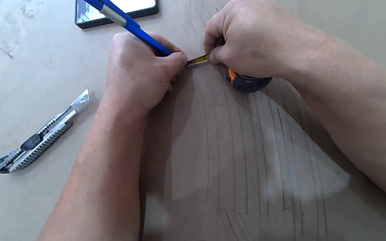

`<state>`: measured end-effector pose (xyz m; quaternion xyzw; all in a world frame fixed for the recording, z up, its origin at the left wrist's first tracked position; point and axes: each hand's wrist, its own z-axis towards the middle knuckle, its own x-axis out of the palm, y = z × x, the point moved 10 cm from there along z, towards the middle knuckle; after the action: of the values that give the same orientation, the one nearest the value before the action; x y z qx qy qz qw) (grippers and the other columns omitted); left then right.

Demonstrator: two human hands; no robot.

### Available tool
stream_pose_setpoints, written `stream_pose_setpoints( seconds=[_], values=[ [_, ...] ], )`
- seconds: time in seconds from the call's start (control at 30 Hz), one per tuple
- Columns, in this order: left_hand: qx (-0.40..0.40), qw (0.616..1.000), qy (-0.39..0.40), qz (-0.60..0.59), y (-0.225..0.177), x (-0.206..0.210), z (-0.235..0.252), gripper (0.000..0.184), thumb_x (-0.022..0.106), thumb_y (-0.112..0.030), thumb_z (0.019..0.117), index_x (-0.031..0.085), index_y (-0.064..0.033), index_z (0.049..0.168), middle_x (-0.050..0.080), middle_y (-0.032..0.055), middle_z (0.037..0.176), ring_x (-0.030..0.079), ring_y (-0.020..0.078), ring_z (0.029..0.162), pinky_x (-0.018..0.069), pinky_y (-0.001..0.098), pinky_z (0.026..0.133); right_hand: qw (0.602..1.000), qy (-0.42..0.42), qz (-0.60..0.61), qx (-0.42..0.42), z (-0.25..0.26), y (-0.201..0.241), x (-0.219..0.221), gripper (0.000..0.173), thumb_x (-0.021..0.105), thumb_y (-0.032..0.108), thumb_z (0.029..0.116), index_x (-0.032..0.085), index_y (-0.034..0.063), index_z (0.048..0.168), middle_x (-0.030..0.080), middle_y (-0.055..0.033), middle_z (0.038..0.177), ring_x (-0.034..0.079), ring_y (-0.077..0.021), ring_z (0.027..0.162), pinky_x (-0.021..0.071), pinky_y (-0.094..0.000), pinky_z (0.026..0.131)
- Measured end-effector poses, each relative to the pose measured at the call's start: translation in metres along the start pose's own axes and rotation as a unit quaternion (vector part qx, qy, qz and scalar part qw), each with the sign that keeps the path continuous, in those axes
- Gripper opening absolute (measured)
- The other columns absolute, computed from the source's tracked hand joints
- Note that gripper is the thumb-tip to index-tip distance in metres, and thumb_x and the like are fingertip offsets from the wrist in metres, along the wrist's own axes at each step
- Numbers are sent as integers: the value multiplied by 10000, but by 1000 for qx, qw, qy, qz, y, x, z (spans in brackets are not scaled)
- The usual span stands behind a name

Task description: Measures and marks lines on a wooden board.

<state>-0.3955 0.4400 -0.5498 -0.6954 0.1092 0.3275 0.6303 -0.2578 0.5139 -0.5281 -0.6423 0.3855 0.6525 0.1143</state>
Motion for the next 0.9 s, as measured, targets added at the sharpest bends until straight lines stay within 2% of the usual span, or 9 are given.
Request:
stream_pose_setpoints(
  seconds=[0.5,0.67,0.9],
  values=[
    [16,1000,17,-7,-2,4,-25,43,777,-199,906,759,-160,903,706,-43,709,639,55,536,530,219,450,1000,-5,-8,13,-28,9,6,127,625,262,1017,738,248,961,682,81,865,643,-73,814,514,-351,691],
    [17,1000,22,-9,-3,5,-32,39,775,-196,906,755,-163,907,704,-47,714,643,54,547,534,219,460,1000,-9,5,14,-37,11,9,135,615,255,1024,745,238,997,700,78,911,656,-70,854,532,-357,735],
    [18,1000,23,-7,-4,7,-46,36,778,-197,903,758,-168,907,702,-52,706,639,48,536,529,211,446,999,-5,18,27,-51,14,15,126,616,250,1022,727,247,963,675,86,858,636,-61,793,520,-340,691]
  ],
)
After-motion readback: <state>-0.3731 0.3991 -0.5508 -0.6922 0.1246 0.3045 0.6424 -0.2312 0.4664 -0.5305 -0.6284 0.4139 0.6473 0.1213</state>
